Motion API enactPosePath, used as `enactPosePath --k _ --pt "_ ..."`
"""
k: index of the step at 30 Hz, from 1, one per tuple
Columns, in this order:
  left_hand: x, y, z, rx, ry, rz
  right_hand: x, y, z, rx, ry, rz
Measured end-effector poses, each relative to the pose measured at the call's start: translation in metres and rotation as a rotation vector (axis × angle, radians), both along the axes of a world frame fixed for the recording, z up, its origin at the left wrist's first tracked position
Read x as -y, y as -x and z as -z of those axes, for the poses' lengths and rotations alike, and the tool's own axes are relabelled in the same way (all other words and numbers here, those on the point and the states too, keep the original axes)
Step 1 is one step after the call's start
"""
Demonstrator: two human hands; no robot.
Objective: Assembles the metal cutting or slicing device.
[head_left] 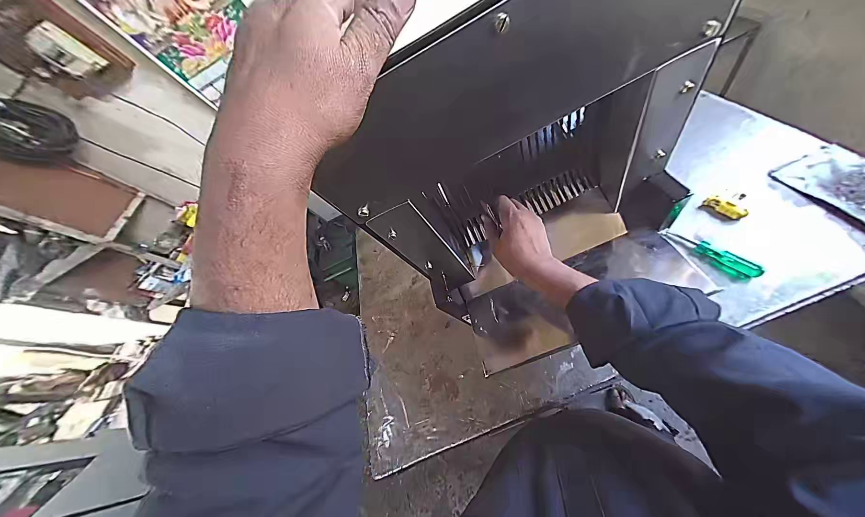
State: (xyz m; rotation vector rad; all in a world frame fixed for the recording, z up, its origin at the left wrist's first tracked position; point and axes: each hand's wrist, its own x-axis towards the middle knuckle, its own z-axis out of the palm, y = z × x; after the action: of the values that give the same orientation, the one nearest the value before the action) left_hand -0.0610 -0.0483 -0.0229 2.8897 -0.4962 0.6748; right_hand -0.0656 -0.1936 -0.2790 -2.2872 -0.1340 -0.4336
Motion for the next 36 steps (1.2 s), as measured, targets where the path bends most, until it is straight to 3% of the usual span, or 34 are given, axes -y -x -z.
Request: enactPosePath --k 5,10,15,18,21,25,27,29,33,36 --pt "-0.004 -0.014 0.000 -0.055 0.015 0.018 -0.006 -0.007 -0.050 0.196 -0.168 0.039" --pt "-0.006 -0.020 -0.001 -0.066 0.038 0.000 0.005 -0.004 -0.003 0.071 -0.140 -0.042" --pt "-0.021 -0.035 0.000 -0.049 -0.019 0.043 0.000 -0.009 -0.053 0.306 -0.345 -0.076" --pt "-0.020 -0.031 -0.002 -0.036 -0.041 0.047 0.004 -0.012 -0.034 0.348 -0.262 -0.118" --pt "-0.021 -0.029 -0.002 -0.062 -0.051 0.027 0.016 -0.011 -0.010 0.185 -0.193 -0.191" --pt "-0.023 -0.032 -0.003 -0.084 -0.011 0.044 0.008 -0.010 -0.045 0.379 -0.312 -0.292" --pt "-0.023 -0.024 -0.002 -0.091 -0.007 0.025 -0.009 0.005 -0.034 0.310 -0.207 -0.462" --pt "-0.012 -0.020 -0.006 -0.085 -0.021 0.022 -0.006 0.016 -0.023 0.208 -0.189 -0.444" --pt "-0.021 -0.020 -0.002 -0.050 -0.056 0.000 0.018 0.018 -0.030 0.358 -0.250 -0.280" --pt "-0.015 -0.020 -0.004 -0.030 -0.045 -0.002 0.023 0.003 -0.020 0.256 -0.193 -0.298"
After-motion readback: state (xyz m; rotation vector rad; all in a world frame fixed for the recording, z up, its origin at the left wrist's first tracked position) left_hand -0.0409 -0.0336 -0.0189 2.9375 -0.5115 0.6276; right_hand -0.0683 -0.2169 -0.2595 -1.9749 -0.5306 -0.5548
